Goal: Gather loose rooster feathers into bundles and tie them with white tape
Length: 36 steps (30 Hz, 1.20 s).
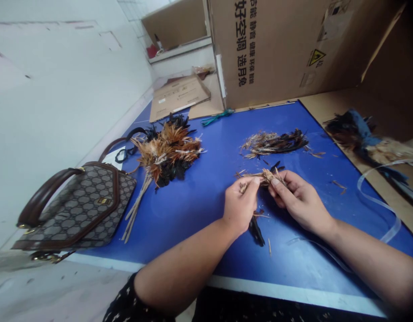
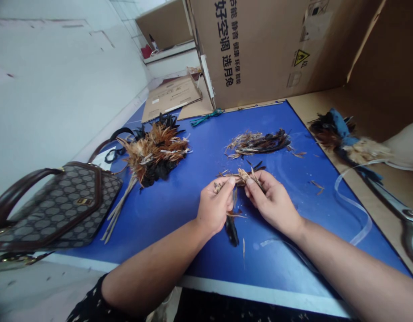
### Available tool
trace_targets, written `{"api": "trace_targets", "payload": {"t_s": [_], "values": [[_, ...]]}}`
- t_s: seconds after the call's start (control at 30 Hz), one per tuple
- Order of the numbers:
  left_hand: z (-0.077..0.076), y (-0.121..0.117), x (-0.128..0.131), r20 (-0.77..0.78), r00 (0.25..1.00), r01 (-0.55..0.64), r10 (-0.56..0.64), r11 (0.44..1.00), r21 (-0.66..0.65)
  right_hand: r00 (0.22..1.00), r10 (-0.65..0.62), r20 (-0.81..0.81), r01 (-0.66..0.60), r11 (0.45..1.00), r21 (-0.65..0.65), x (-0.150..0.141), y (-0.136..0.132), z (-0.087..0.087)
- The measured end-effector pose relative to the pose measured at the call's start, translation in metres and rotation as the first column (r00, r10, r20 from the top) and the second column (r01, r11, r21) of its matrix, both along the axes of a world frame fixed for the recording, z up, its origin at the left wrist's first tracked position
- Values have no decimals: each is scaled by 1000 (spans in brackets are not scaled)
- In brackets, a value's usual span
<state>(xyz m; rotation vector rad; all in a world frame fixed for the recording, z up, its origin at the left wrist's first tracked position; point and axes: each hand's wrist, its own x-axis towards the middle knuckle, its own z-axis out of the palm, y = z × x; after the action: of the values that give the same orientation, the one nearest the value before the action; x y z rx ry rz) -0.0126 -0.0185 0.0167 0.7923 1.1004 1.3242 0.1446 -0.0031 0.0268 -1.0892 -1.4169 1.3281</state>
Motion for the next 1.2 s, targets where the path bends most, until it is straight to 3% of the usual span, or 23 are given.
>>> {"api": "trace_targets", "payload": {"t_s": [0.23, 0.4, 0.6, 0.9, 1.03, 1.2], "values": [[10, -3, -4, 237, 941, 238, -242, 970, 46, 999, -21, -36, 21, 1000, -8, 2, 2, 0], [13, -3, -2, 409, 858, 323, -311, 945, 43, 993, -51, -102, 47, 998, -35, 3, 3, -2], [6, -5, 0, 330, 853, 402, -404, 912, 78, 984, -49, -171, 41, 998, -50, 8, 3, -1], [7, -4, -3, 316, 841, 436, -440, 896, 89, 975, 157, -159, -174, 980, -97, 16, 0, 6], [7, -3, -4, 281, 827, 482, -486, 872, 89, 972, 170, -164, -190, 974, -120, 15, 2, 2], [4, -3, -9, 231, 803, 543, -549, 834, 93, 981, 156, -117, -163, 985, -55, 18, 4, 3]]}}
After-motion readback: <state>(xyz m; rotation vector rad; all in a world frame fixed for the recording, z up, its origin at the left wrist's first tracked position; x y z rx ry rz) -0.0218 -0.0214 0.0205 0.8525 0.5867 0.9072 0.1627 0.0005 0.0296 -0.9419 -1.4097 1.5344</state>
